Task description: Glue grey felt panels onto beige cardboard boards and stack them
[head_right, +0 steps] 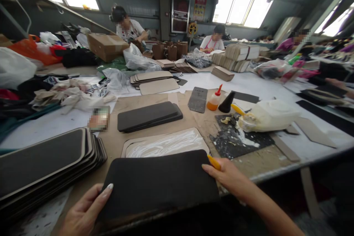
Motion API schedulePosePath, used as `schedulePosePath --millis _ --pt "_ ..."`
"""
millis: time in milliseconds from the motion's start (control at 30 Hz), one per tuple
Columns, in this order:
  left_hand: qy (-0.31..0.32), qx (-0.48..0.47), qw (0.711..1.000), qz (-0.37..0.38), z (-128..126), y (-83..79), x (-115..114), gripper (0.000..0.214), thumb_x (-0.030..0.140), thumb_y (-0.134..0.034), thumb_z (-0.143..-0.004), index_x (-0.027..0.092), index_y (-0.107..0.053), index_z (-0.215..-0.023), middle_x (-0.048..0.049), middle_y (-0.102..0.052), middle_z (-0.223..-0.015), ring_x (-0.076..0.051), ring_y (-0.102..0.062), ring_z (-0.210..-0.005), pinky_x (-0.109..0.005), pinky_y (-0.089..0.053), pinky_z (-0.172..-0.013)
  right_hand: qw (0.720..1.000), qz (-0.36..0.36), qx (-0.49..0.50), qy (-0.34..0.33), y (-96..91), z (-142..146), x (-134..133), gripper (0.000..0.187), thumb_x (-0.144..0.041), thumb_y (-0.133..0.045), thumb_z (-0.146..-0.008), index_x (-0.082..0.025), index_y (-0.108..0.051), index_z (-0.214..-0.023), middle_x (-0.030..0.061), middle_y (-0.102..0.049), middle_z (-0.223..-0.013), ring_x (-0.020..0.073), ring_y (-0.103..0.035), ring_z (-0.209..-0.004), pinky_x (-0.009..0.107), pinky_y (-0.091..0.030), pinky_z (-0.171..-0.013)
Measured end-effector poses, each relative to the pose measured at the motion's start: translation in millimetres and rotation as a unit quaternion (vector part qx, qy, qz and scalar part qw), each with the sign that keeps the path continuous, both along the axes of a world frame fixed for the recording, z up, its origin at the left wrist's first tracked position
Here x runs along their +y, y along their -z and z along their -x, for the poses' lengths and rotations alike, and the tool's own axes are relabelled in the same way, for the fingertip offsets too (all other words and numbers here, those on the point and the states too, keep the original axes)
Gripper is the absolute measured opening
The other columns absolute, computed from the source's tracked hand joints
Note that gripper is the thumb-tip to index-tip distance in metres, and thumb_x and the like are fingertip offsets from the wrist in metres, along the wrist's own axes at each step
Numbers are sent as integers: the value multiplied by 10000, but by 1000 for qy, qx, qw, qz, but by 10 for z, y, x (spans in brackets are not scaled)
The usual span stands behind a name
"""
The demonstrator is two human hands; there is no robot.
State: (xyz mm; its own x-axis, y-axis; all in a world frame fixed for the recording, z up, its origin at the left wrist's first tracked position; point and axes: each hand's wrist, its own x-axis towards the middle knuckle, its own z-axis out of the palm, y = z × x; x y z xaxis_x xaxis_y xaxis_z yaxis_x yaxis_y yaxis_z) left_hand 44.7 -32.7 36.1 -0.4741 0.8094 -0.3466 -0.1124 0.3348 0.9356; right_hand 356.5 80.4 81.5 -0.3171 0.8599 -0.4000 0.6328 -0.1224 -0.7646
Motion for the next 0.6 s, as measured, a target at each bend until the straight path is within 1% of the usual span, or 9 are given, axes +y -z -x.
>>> schedulePosePath --millis 67,167,233,300,367,467,600 --pt "64 101 993 -7 73 -20 125 405 587 -614 -655 189 -566 -713 25 -566 -641 -149 -528 -639 -205 -443 -579 995 -62 -83 -14 -20 -18 206 373 -530 -489 -767 -185 -582 -662 3 -611 -641 183 -561 -644 256 -422 -580" --pt "142 210 967 -5 147 -79 379 395 570 -499 -710 191 -494 -597 29 -477 -577 -130 -448 -572 -211 -366 -522 965 -150 -209 -47 1 -15 567 355 -499 -463 -791 -194 -570 -644 17 -607 -631 190 -562 -632 268 -393 -589" --pt "176 276 945 20 170 -85 549 407 563 -439 -715 199 -413 -535 37 -386 -523 -124 -384 -529 -228 -303 -496 943 -187 -266 -74 62 16 779 328 -468 -443 -820 -200 -581 -691 35 -627 -674 201 -580 -666 274 -384 -620" --pt "195 322 925 54 178 -43 679 397 548 -414 -712 208 -361 -515 45 -329 -489 -123 -340 -505 -244 -254 -496 925 -202 -306 -97 148 65 927 300 -433 -420 -848 -202 -587 -752 58 -651 -752 214 -599 -733 275 -382 -650" --pt "195 341 916 78 177 32 747 375 522 -410 -718 211 -348 -518 50 -318 -471 -123 -320 -495 -253 -229 -505 911 -200 -342 -113 237 115 999 288 -404 -390 -872 -201 -578 -795 74 -655 -799 218 -607 -763 274 -379 -646" --pt "183 334 920 93 166 130 751 366 508 -411 -733 210 -347 -530 54 -329 -472 -121 -318 -495 -252 -219 -512 897 -190 -378 -130 345 148 1011 266 -369 -351 -895 -201 -546 -826 74 -643 -772 207 -609 -725 270 -365 -602" --pt "163 295 937 93 152 163 710 376 523 -440 -725 210 -352 -538 59 -320 -482 -119 -313 -501 -252 -215 -508 897 -196 -370 -141 451 89 1010 240 -352 -348 -889 -206 -510 -790 69 -636 -750 191 -600 -679 270 -374 -596"
